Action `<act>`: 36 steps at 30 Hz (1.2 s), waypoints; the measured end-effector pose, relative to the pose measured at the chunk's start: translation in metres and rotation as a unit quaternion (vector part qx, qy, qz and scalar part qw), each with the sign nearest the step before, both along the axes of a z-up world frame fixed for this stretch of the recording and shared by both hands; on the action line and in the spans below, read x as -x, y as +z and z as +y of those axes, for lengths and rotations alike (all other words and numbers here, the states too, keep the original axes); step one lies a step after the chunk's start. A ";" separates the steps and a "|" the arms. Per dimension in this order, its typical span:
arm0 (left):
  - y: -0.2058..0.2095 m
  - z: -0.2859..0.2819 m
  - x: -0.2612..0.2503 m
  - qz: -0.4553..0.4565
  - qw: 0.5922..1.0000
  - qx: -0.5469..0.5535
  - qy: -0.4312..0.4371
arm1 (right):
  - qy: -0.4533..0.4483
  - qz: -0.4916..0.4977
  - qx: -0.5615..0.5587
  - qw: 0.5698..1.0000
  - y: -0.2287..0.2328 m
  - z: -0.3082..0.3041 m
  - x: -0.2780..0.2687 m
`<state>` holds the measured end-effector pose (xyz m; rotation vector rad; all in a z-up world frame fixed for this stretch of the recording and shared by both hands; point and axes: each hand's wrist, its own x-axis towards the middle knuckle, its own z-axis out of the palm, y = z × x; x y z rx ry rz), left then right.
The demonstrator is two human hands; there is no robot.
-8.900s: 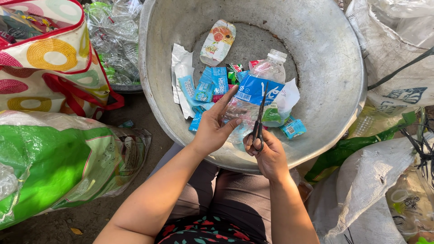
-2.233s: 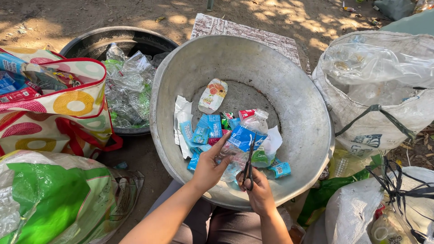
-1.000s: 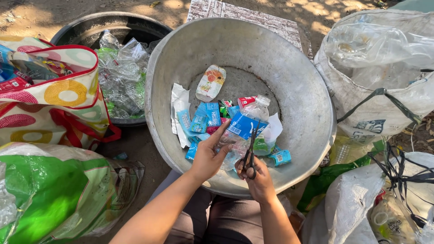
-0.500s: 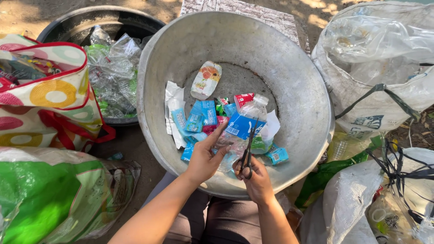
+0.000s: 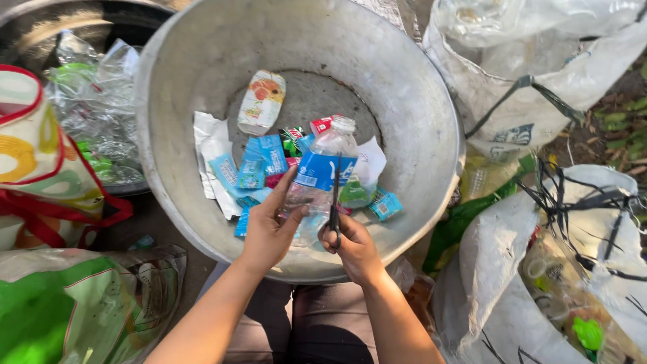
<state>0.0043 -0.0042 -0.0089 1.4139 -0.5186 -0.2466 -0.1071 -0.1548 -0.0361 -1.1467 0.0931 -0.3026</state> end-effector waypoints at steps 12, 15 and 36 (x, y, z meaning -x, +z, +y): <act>-0.001 0.002 0.000 0.012 0.999 0.028 -0.016 | -0.013 0.000 -0.001 1.000 0.002 0.004 0.001; -0.002 0.001 0.002 0.013 0.999 0.032 -0.013 | -0.016 0.005 -0.004 1.000 0.000 0.003 0.004; -0.005 0.005 0.003 -0.016 1.000 0.019 -0.003 | -0.015 0.019 0.012 1.000 -0.003 0.000 0.005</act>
